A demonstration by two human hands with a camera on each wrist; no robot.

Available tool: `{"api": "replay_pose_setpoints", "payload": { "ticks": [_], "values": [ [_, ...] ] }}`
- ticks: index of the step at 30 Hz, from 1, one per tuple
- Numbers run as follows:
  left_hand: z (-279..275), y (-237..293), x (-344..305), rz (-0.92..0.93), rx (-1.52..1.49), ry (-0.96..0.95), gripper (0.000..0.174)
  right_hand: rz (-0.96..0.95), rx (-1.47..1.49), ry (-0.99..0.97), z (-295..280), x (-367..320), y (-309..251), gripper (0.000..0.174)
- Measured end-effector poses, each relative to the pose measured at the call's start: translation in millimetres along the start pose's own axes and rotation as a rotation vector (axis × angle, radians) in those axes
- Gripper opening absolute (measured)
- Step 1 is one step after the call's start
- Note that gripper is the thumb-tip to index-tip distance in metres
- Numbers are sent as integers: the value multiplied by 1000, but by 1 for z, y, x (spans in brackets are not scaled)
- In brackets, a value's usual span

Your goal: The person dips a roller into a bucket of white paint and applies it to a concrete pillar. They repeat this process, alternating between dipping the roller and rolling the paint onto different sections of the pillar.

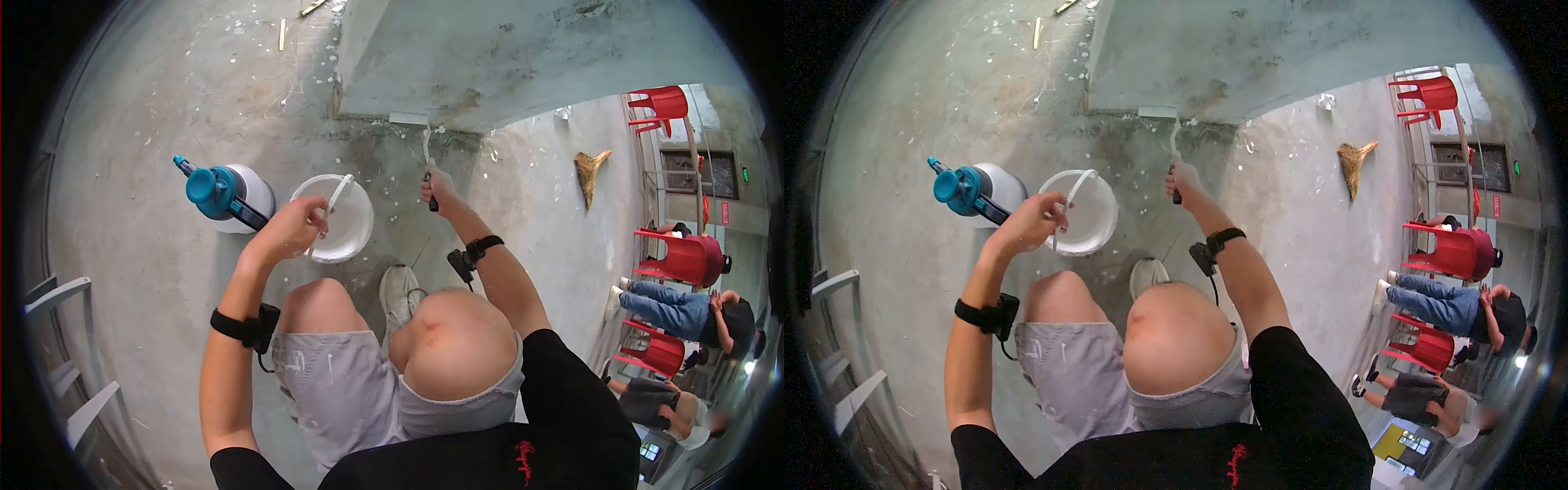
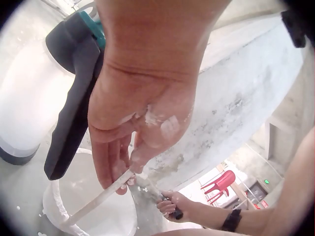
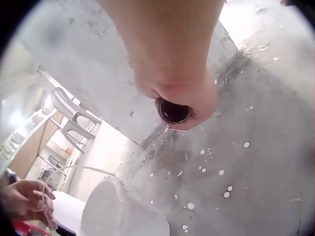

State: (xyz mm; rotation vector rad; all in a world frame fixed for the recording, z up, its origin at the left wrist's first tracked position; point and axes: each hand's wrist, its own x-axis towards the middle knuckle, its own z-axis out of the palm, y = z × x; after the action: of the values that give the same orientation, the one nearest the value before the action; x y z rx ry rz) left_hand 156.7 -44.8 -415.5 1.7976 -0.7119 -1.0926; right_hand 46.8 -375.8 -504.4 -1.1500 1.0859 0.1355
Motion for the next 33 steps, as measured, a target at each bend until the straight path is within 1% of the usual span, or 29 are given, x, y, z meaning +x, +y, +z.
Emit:
{"api": "replay_pose_setpoints", "payload": {
  "ticks": [3,5,7,9,10,12,13,15,17,20,23,24,25,26,27,28,29,31,33],
  "values": [
    [-4,3,-2,-23,8,-8,25,-11,27,35,5,-14,-5,48],
    [-4,7,-2,-64,27,-11,21,-19,46,40,-3,-28,-11,49],
    [-2,4,-1,-58,17,-10,21,-29,62,46,-11,-52,-24,49],
    [-1,2,0,-46,11,-8,21,-101,147,-33,-10,-90,-49,47],
    [1,1,1,-34,14,-5,22,-105,147,-27,-9,-105,-60,47],
    [2,1,2,-11,21,-12,22,-203,162,-77,-14,-128,-77,47],
    [2,1,2,-11,29,-11,22,-210,166,-70,-20,-134,-81,47],
    [2,3,2,-9,39,-11,22,-285,205,-24,-33,-142,-88,47],
    [2,4,1,-42,13,-18,21,-303,215,-44,-55,-131,-85,48],
    [1,3,1,-47,2,-19,22,-252,187,-71,-78,-97,-73,52],
    [0,6,1,-46,-8,-40,24,-254,164,-109,-98,-50,-45,51],
    [0,8,1,-44,-6,-53,24,-199,160,-88,-103,-34,-31,52],
    [-1,11,2,-53,-4,-51,25,-149,156,-69,-103,-24,-23,52],
    [-1,14,4,-62,-1,-49,26,-154,163,-59,-103,-17,-14,52],
    [0,15,6,-58,3,-60,26,-108,141,-52,-99,-11,-4,52],
    [1,15,8,-65,12,-57,29,-62,116,-49,-94,-7,2,52],
    [0,14,9,-74,18,-49,33,-62,117,-49,-89,-2,5,52],
    [1,12,10,-73,10,-57,30,13,133,-25,-83,7,15,51],
    [5,8,9,-76,3,-76,28,23,154,-44,-81,15,21,51]
  ]
}}
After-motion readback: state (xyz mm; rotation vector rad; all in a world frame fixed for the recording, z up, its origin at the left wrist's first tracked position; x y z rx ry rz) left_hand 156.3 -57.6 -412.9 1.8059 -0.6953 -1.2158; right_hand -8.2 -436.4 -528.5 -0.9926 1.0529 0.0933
